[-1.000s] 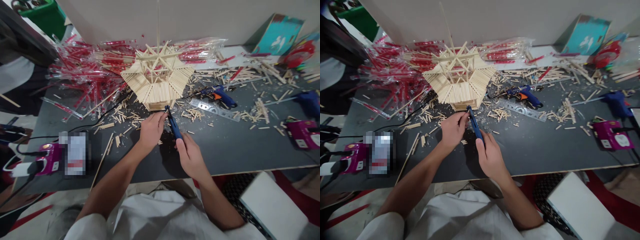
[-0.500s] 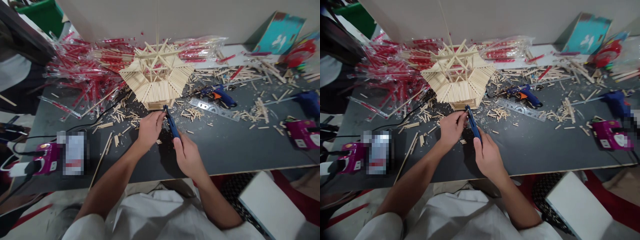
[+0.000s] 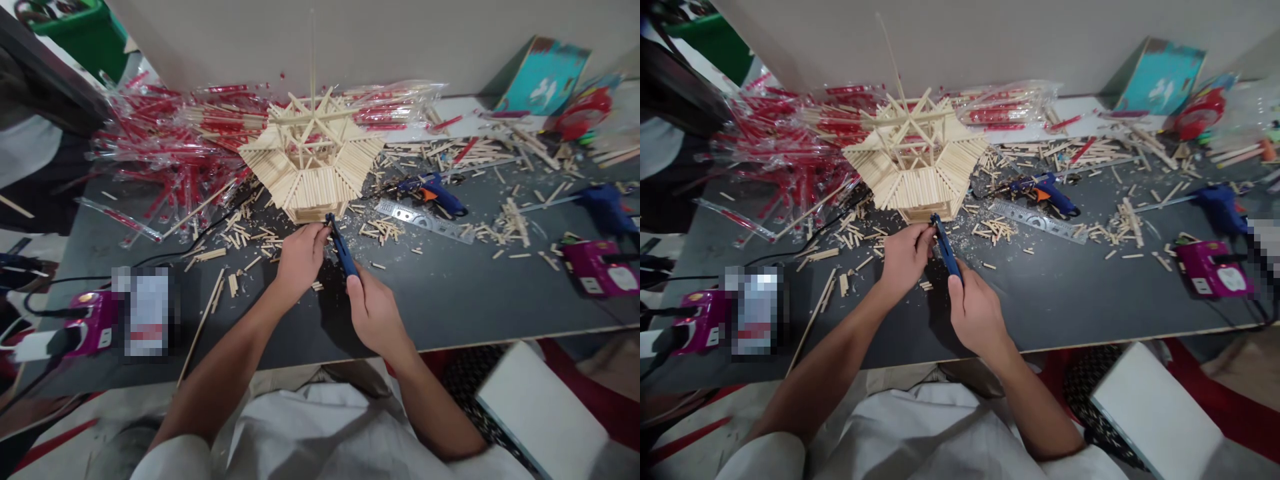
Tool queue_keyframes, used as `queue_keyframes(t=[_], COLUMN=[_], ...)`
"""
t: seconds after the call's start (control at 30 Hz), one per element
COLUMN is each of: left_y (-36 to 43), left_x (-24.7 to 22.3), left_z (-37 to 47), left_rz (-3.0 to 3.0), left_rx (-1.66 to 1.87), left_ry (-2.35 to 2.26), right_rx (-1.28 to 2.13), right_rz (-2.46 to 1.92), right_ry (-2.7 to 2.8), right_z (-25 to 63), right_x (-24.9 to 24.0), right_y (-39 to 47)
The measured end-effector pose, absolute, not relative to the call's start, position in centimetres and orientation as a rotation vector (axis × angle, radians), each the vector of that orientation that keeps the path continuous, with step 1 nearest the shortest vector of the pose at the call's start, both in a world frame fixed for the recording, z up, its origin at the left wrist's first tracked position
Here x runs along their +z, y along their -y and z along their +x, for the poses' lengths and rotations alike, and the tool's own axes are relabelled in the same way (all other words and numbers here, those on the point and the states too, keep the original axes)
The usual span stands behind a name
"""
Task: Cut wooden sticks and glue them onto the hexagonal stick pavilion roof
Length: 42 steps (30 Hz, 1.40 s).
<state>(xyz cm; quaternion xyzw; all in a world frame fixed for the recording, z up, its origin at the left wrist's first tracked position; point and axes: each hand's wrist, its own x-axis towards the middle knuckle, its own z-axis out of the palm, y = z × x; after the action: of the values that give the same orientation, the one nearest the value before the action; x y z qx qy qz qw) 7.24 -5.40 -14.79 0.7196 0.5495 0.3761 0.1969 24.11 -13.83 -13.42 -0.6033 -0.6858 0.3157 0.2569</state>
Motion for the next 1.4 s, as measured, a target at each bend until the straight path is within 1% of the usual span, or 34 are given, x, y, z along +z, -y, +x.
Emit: queue_keyframes(t=[0.2,0.37,0.63,0.97,1.1,1.4], left_y=[5.4,5.6,5.8,5.9,5.9,5.9], left_x=[-14.5,-14.6,-14.5,-14.3,-14.5,-14.7], left_z=[7.4,7.7,8.1,8.6,8.6,8.7], left_rz=[2.145,2.234,2.335,2.381,2.354,2.335], left_rx=[1.058,1.110,1.102,1.204,1.190,1.177], left_ry=[-1.514,-1.550,-1.621,-1.627,-1.636,-1.658], right_rx=[0.841,0.791,0.769,0.588,0.532,0.506], right_rz=[-1.632,-1.642,-1.659,-1.701,-1.707,-1.746], right_ry=[1.851,1.859,1.879,1.955,1.983,2.008], right_z=[24.0,23.9,23.9,23.8,23.8,23.5], right_x=[-13.6,-13.8,-13.7,-14.0,-14.1,-14.2], right_y=[13.9,14.1,14.1,14.2,14.2,14.0])
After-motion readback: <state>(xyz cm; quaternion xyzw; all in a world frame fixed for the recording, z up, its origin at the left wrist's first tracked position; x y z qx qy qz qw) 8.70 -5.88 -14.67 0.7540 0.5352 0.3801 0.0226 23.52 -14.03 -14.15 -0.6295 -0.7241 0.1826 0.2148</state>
